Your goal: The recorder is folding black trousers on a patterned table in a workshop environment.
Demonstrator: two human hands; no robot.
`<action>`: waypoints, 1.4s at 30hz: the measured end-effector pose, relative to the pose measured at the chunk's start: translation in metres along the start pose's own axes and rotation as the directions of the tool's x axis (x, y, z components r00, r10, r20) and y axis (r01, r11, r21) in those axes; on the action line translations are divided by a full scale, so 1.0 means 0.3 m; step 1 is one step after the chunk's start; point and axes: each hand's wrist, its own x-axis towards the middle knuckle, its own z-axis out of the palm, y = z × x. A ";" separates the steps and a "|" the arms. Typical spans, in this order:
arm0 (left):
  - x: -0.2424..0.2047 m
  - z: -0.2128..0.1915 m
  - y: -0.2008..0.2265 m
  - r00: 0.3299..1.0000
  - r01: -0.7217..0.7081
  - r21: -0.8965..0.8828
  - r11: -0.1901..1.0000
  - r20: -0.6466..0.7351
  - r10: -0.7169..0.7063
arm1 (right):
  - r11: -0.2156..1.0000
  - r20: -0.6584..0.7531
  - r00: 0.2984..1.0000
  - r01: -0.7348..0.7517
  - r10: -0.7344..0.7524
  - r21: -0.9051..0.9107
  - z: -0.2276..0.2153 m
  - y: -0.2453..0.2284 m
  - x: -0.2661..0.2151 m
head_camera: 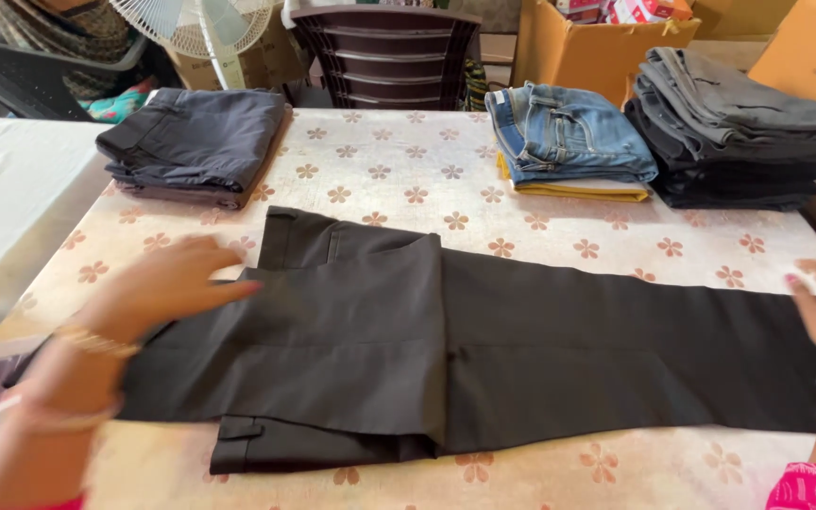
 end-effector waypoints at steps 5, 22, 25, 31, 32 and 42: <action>0.290 0.098 0.180 0.988 -0.088 -0.045 0.995 -0.131 0.081 | 0.998 0.065 0.998 0.030 -0.026 -0.062 0.077 -0.096 0.012; 0.290 0.234 -0.032 0.850 -0.425 -0.665 0.614 -0.527 0.018 | 0.973 -0.057 0.998 0.048 -0.036 0.225 0.299 0.111 0.115; 0.258 0.244 -0.095 0.962 -0.255 -0.855 0.451 -0.178 0.206 | 0.936 -0.113 0.980 0.193 -0.166 0.294 0.019 -0.321 0.215; 0.275 0.323 -0.135 0.776 -0.596 -0.584 0.551 -0.241 0.584 | 0.789 0.341 0.749 0.377 -0.567 0.485 -0.476 -1.329 0.436; 0.264 0.314 -0.115 0.780 -0.591 -0.588 0.551 -0.243 0.577 | 0.786 0.344 0.743 0.382 -0.574 0.486 -0.498 -1.452 0.446; 0.188 0.223 -0.049 0.856 -0.478 -0.618 0.624 -0.169 0.488 | 0.342 0.156 0.399 0.453 -0.904 0.823 -0.410 -2.286 0.388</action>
